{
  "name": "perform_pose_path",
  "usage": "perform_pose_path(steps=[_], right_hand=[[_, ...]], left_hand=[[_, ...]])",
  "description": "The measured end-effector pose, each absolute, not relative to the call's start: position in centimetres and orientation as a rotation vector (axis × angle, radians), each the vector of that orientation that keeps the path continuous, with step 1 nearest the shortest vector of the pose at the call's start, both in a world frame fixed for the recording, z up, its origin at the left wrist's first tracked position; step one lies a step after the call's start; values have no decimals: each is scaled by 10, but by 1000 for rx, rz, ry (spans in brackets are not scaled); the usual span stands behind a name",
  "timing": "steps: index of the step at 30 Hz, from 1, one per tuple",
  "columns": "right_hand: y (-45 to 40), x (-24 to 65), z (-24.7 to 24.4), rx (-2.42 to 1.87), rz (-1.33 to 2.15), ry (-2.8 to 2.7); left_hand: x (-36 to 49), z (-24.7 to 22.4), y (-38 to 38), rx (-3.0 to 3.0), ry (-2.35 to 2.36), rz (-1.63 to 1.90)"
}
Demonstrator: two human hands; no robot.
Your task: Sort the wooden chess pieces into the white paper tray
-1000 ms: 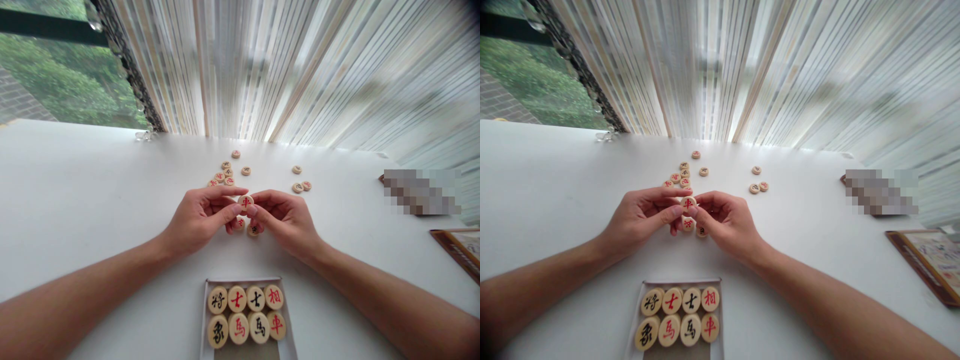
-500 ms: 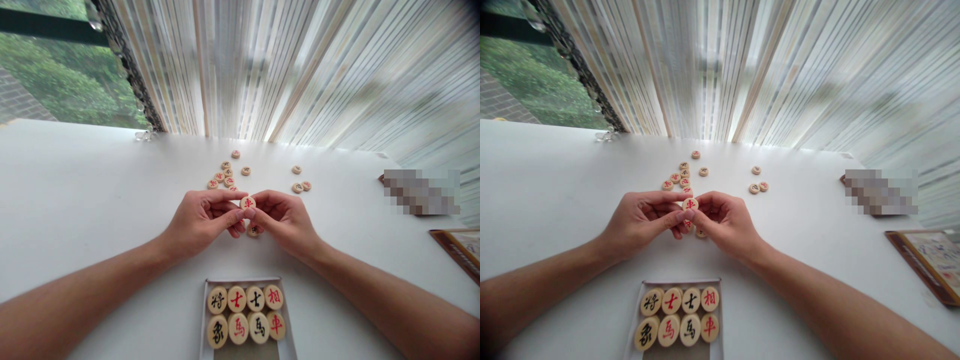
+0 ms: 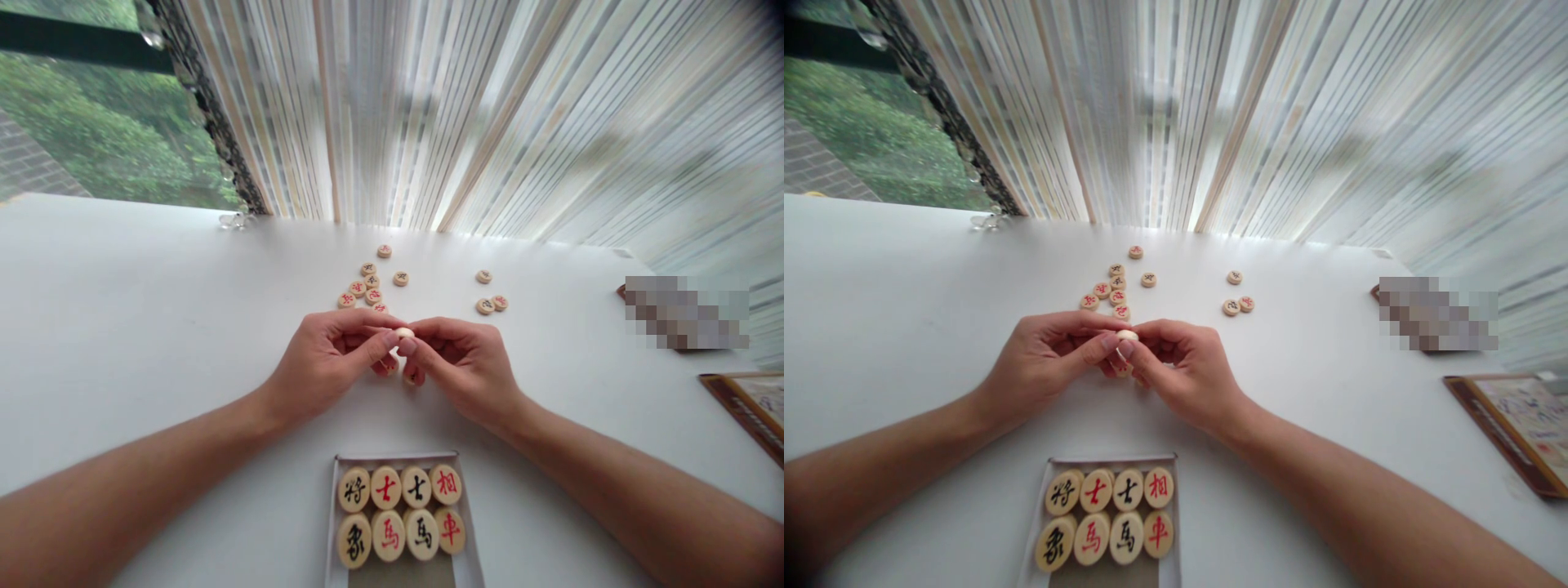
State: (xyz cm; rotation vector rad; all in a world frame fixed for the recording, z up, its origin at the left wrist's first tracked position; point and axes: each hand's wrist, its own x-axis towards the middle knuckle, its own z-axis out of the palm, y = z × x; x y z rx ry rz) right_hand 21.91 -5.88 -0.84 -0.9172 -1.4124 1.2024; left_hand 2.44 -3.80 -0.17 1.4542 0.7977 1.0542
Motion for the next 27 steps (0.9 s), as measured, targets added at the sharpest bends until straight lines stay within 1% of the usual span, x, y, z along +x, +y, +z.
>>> perform_pose_path(steps=[5, 21, 27], right_hand=[[-59, 219, -7, -905, 1206, -1401], [-55, 220, -10, -826, 1324, -1333], [-56, 219, -6, -866, 1361, -1314]], left_hand=[[23, -3, -39, 1502, 819, 1066], [21, -5, -34, 1380, 776, 1036], [20, -5, -35, 1397, 746, 1007]])
